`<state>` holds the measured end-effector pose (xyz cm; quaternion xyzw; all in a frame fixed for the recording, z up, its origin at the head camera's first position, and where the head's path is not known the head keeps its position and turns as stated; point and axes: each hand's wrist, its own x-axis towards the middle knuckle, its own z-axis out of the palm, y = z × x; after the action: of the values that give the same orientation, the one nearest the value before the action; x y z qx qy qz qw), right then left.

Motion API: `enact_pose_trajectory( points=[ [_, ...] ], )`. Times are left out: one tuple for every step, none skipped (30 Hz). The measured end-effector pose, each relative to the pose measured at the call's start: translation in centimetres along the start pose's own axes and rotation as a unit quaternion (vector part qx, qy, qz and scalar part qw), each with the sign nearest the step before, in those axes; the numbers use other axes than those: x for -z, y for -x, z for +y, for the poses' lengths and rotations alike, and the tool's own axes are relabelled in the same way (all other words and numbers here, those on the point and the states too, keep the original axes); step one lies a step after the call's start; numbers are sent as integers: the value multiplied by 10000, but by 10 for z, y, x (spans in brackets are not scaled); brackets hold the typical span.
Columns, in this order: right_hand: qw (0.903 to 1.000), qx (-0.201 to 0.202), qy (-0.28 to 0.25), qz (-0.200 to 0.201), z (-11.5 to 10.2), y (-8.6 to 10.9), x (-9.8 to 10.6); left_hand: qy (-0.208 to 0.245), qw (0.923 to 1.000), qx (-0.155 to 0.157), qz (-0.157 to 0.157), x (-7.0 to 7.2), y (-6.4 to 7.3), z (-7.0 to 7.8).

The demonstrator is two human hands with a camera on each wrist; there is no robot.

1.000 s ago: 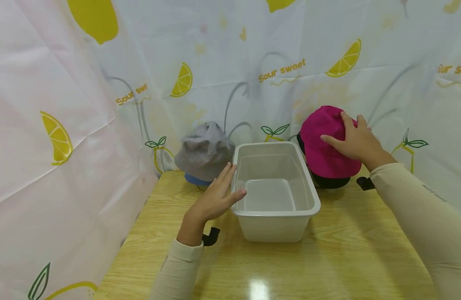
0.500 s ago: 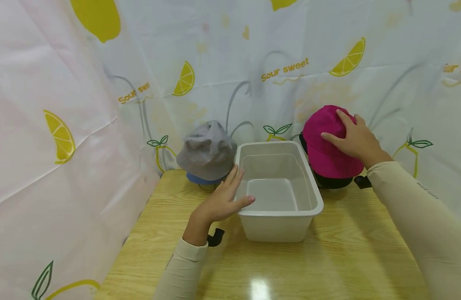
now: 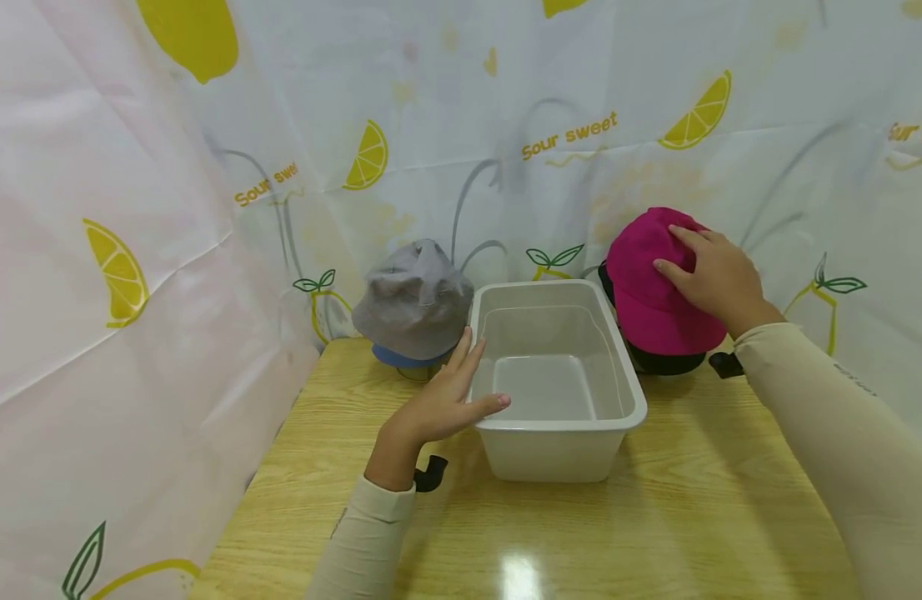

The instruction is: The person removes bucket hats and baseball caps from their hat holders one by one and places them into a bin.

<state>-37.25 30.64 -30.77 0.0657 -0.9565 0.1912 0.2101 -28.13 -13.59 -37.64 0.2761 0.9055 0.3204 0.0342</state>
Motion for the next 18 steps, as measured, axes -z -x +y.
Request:
enact_pose_trajectory(
  points=[
    [10000, 19, 49, 28, 0, 1, 1, 17, 10000, -1, -4, 0, 0, 0],
    [9999, 34, 100, 66, -1, 1, 1, 19, 10000, -4, 0, 0, 0, 0],
    [9998, 50, 143, 112, -1, 1, 1, 31, 10000, -13, 0, 0, 0, 0],
    [9997, 69, 179, 167, -1, 1, 1, 33, 10000, -12, 0, 0, 0, 0],
    [9995, 73, 198, 228, -1, 1, 1, 40, 10000, -8, -1, 0, 0, 0],
    [9993, 87, 216, 291, -1, 1, 0, 40, 10000, -2, -1, 0, 0, 0],
    [9991, 88, 230, 352, -1, 1, 0, 55, 10000, -16, 6, 0, 0, 0],
    [9987, 106, 235, 437, -2, 1, 0, 63, 10000, -12, 7, 0, 0, 0],
    [9983, 129, 244, 509, -2, 1, 0, 79, 10000, -12, 4, 0, 1, 1],
    [9979, 144, 247, 583, -2, 1, 0, 94, 10000, -15, 7, 0, 1, 1],
    [9975, 151, 261, 642, -2, 1, 0, 101, 9999, -24, 15, 0, 1, 2],
    [9970, 162, 291, 694, -3, 1, 1, 104, 9999, -25, 20, 1, 1, 2],
    [9967, 158, 317, 727, -4, 1, 2, 112, 9999, -43, 29, 1, 1, 2],
    [9966, 151, 364, 730, -5, 1, 3, 95, 9999, -30, 27, 1, 1, 2],
    [9965, 121, 403, 723, -6, 1, 5, 79, 10000, -25, 28, 1, 1, 3],
    [9965, 87, 443, 708, -7, 1, 7, 70, 10000, -4, 26, 1, 1, 2],
    [9964, 59, 467, 706, -8, 1, 8, 56, 10000, 11, 23, 1, 1, 2],
    [9962, 51, 486, 721, -9, 1, 10, 57, 10000, 25, 14, 1, 1, 2]
  ],
)
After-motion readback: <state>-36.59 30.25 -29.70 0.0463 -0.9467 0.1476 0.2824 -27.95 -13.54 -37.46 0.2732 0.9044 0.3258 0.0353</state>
